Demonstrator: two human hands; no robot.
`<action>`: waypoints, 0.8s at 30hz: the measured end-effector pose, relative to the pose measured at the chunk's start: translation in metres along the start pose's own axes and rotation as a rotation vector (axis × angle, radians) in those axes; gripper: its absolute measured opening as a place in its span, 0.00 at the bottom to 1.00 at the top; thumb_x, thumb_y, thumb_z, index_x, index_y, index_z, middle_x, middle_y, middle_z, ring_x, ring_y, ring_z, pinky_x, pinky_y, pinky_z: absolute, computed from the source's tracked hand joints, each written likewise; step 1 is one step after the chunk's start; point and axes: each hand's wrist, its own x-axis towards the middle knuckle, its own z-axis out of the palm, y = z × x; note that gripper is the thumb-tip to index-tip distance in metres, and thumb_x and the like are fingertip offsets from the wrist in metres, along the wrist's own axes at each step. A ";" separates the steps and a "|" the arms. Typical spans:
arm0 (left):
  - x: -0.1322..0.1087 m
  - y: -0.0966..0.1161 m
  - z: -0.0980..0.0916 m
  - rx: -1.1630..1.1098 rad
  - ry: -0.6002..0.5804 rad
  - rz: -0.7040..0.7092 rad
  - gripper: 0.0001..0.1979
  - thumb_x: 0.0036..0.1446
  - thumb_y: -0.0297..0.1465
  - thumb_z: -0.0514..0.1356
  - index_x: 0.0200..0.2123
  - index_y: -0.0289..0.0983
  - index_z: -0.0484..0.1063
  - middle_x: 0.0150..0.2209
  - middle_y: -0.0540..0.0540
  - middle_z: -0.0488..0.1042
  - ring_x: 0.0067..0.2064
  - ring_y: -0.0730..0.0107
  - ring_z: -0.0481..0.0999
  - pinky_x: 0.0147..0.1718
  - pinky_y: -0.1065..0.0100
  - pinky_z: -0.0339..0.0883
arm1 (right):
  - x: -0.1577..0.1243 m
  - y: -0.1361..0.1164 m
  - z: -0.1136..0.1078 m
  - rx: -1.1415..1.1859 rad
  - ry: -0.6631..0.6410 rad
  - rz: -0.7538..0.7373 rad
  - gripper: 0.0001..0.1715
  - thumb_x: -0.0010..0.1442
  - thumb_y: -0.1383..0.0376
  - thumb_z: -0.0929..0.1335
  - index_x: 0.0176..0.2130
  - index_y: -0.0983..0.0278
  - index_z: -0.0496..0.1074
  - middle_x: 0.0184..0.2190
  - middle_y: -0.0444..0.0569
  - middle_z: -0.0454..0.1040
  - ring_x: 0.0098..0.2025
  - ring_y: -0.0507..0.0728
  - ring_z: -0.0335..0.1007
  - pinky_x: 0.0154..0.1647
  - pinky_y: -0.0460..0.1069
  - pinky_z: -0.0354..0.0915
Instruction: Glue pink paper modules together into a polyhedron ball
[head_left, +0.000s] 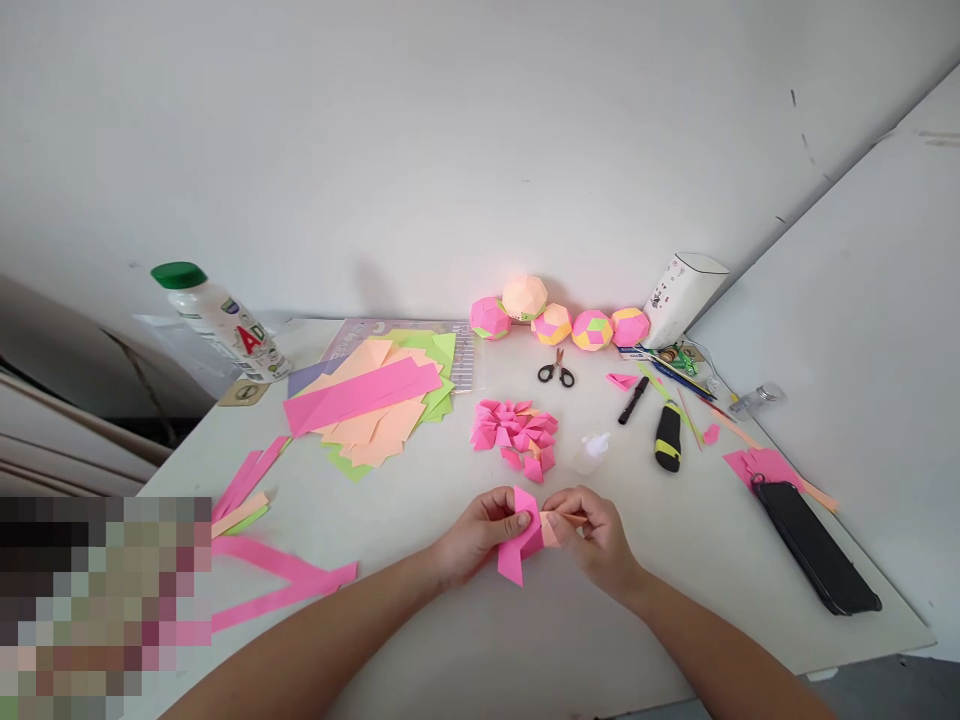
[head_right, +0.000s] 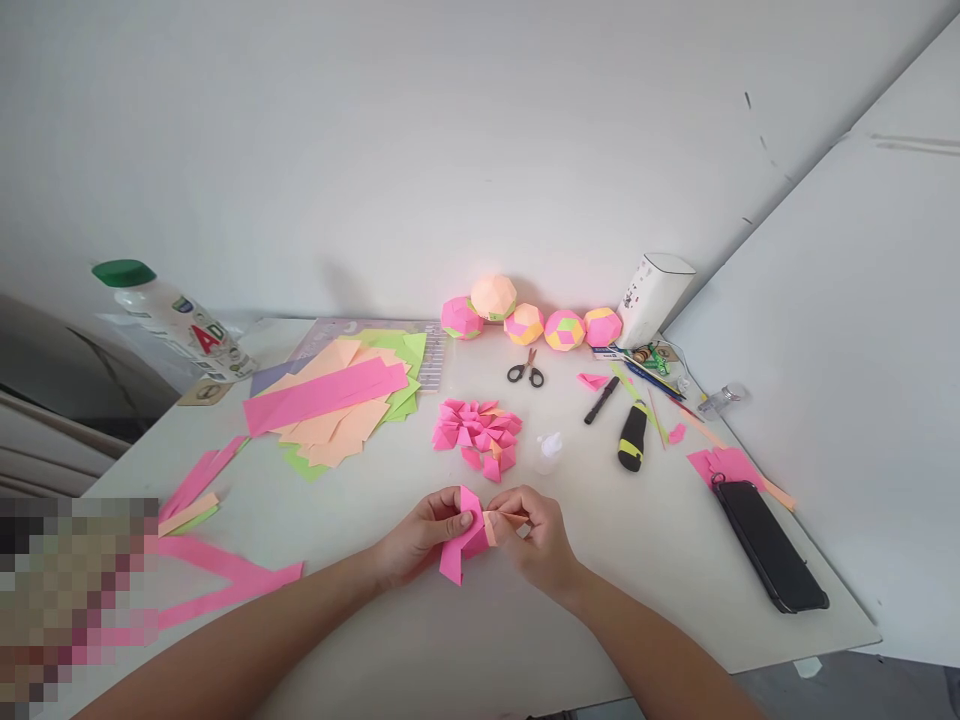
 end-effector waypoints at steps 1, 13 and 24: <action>0.000 0.000 0.000 0.001 0.003 0.000 0.11 0.47 0.35 0.67 0.27 0.34 0.70 0.24 0.52 0.68 0.26 0.77 0.65 0.28 0.72 0.57 | 0.000 -0.001 0.001 -0.028 0.011 -0.044 0.09 0.57 0.65 0.66 0.26 0.62 0.64 0.27 0.47 0.73 0.26 0.53 0.68 0.26 0.47 0.64; 0.002 -0.003 -0.002 0.014 0.014 0.040 0.12 0.47 0.35 0.67 0.26 0.34 0.69 0.24 0.51 0.69 0.26 0.77 0.66 0.27 0.72 0.57 | 0.000 -0.005 0.003 -0.080 0.063 -0.122 0.08 0.56 0.69 0.66 0.25 0.62 0.64 0.26 0.47 0.74 0.26 0.52 0.69 0.24 0.46 0.64; 0.002 -0.003 -0.003 0.013 -0.029 0.036 0.11 0.47 0.34 0.67 0.27 0.34 0.70 0.24 0.51 0.70 0.26 0.76 0.67 0.27 0.71 0.59 | -0.001 0.002 0.000 0.086 0.011 0.166 0.08 0.55 0.65 0.66 0.25 0.63 0.63 0.29 0.47 0.73 0.30 0.53 0.68 0.28 0.47 0.63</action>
